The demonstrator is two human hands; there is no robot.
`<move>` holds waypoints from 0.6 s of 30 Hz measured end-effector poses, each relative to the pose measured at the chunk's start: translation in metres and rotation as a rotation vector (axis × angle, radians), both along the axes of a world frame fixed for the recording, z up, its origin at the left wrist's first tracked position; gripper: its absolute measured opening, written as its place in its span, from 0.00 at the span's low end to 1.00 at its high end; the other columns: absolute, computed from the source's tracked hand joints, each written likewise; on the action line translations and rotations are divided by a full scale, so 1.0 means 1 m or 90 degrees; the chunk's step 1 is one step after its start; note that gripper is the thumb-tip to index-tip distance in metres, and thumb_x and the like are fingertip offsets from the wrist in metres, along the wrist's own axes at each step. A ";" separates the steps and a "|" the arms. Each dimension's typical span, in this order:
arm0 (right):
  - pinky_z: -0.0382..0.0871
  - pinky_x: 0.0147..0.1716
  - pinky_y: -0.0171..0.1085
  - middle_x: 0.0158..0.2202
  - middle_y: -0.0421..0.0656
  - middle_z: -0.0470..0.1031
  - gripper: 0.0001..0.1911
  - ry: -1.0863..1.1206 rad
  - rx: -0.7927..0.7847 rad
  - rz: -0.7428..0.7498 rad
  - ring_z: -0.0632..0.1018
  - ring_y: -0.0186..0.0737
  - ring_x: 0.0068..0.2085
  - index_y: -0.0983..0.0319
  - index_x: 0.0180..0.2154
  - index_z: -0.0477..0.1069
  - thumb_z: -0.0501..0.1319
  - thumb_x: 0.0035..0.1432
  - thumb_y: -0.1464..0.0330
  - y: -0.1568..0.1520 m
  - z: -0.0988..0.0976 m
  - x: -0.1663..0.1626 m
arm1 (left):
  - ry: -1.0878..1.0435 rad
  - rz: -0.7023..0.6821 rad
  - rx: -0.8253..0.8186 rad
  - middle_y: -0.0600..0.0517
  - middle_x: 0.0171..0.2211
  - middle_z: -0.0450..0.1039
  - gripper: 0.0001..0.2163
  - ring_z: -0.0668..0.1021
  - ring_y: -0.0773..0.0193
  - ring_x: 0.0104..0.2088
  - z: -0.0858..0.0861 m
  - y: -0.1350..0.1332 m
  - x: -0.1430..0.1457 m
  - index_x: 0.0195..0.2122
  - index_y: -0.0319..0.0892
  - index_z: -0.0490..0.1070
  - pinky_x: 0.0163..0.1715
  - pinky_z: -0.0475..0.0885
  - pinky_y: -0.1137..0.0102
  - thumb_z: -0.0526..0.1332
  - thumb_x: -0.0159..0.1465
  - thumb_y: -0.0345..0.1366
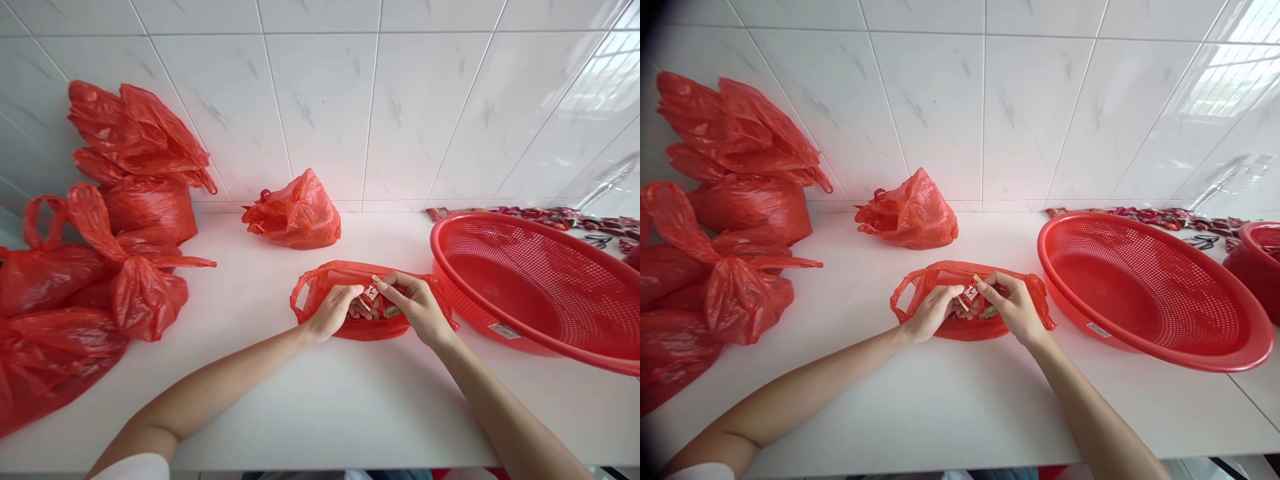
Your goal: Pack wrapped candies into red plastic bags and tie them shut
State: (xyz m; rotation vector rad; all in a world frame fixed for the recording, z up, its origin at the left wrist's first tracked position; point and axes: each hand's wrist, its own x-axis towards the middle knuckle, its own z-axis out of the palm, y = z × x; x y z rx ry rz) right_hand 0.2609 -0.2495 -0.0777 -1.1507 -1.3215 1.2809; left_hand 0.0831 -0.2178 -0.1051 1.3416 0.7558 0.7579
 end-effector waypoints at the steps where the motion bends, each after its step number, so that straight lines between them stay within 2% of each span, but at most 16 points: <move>1: 0.74 0.28 0.36 0.24 0.39 0.75 0.23 -0.002 0.002 -0.008 0.77 0.37 0.26 0.60 0.26 0.69 0.68 0.54 0.48 0.000 0.000 0.000 | -0.006 -0.003 -0.010 0.49 0.29 0.79 0.21 0.80 0.60 0.32 0.000 0.000 0.000 0.31 0.40 0.77 0.36 0.73 0.67 0.52 0.68 0.49; 6: 0.73 0.26 0.35 0.24 0.39 0.75 0.22 -0.007 -0.002 -0.020 0.76 0.37 0.26 0.60 0.28 0.72 0.68 0.53 0.48 0.002 0.000 0.003 | 0.005 -0.020 0.017 0.48 0.30 0.78 0.20 0.79 0.60 0.33 0.006 -0.001 -0.002 0.30 0.39 0.76 0.38 0.73 0.65 0.60 0.65 0.52; 11: 0.72 0.27 0.34 0.26 0.40 0.77 0.20 0.070 -0.035 0.013 0.77 0.36 0.27 0.61 0.28 0.72 0.68 0.55 0.50 0.004 -0.003 0.004 | 0.015 -0.029 0.093 0.50 0.29 0.75 0.23 0.77 0.61 0.32 0.014 -0.004 -0.002 0.30 0.39 0.73 0.37 0.73 0.65 0.59 0.65 0.57; 18: 0.73 0.30 0.35 0.28 0.40 0.77 0.19 0.074 -0.049 0.008 0.77 0.36 0.29 0.61 0.31 0.75 0.67 0.57 0.51 0.005 -0.005 0.003 | 0.020 0.002 0.115 0.51 0.26 0.72 0.23 0.74 0.66 0.28 0.007 -0.002 -0.004 0.28 0.39 0.72 0.31 0.72 0.69 0.59 0.66 0.56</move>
